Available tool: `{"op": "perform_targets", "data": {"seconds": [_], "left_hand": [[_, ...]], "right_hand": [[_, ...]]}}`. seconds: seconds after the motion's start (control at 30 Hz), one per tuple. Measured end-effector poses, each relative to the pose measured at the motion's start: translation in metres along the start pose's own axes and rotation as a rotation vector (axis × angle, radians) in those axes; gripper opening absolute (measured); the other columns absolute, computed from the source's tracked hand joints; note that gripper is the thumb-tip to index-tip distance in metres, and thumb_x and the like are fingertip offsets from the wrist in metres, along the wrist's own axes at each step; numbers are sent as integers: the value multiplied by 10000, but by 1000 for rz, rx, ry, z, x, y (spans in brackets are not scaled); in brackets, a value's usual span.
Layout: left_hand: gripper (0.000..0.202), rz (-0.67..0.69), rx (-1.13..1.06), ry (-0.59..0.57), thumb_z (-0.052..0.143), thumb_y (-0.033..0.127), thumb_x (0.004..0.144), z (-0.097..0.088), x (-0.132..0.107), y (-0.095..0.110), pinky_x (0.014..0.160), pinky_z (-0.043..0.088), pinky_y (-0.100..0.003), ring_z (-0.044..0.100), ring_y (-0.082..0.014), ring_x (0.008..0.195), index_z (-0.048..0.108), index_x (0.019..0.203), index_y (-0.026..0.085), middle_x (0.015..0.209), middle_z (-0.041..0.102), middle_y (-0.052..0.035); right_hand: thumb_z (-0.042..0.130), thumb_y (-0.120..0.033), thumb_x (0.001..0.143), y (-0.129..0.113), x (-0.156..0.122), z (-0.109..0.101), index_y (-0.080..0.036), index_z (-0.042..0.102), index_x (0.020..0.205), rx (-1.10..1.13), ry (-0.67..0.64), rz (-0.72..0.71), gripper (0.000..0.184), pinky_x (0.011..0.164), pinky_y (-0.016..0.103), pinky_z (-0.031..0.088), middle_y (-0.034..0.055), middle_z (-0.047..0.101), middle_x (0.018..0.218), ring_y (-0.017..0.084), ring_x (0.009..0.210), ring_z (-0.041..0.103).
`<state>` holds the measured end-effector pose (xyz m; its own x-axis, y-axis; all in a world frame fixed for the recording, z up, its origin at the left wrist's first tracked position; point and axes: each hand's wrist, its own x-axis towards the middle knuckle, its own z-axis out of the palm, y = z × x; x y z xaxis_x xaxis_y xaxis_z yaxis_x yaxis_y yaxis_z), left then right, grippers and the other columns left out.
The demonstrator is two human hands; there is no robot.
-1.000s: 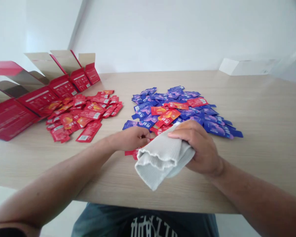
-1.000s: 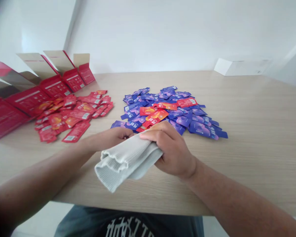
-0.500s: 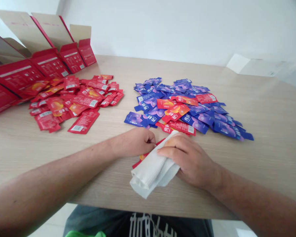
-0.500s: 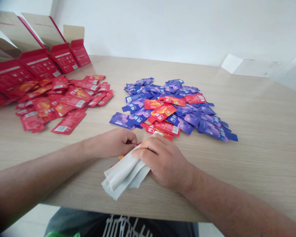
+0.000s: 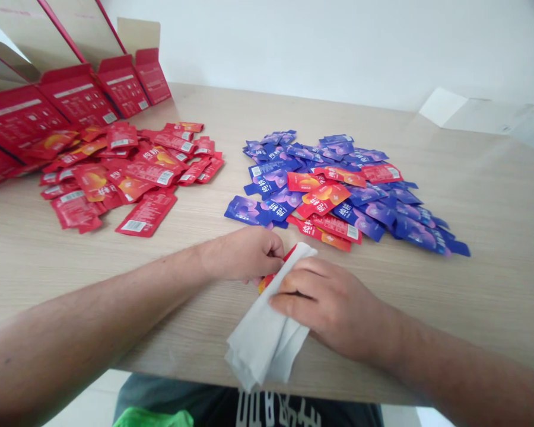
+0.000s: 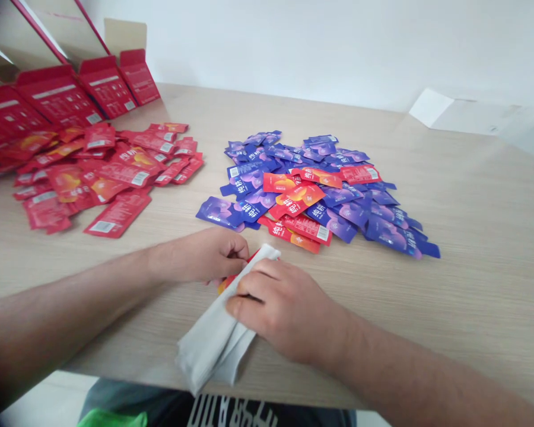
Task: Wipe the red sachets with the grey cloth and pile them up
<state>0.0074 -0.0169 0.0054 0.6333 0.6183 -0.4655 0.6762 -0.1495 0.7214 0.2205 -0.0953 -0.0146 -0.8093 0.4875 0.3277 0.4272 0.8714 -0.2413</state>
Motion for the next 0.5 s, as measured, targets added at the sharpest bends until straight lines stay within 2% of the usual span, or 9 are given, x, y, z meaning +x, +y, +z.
{"op": "perform_targets", "data": {"seconds": [0.2,0.37,0.5], "left_hand": [[137,22,-71,-31,570,298,849,-2,0,-4,436,412,-196,587,-118,475,630,765,208,559,616,34],[112,29,-99,-45,591,283,838,-5,-1,-5,427,419,-196,579,-118,465,646,779,206,551,618,33],[125,32,-114,-46,584,297,832,-5,-1,-8,431,434,-200,603,-127,496,657,782,210,577,630,28]], "right_hand": [[564,-168,999,16,-4,-6,-193,695,1188,-56,64,129,232,925,440,513,98,692,1115,259,1036,581],[545,-201,1007,11,15,-16,-177,708,1139,-108,-74,80,211,870,427,514,98,683,1039,253,967,583],[598,-174,968,9,30,-27,-190,727,1051,-84,-178,109,155,842,395,506,84,675,1007,239,951,590]]}}
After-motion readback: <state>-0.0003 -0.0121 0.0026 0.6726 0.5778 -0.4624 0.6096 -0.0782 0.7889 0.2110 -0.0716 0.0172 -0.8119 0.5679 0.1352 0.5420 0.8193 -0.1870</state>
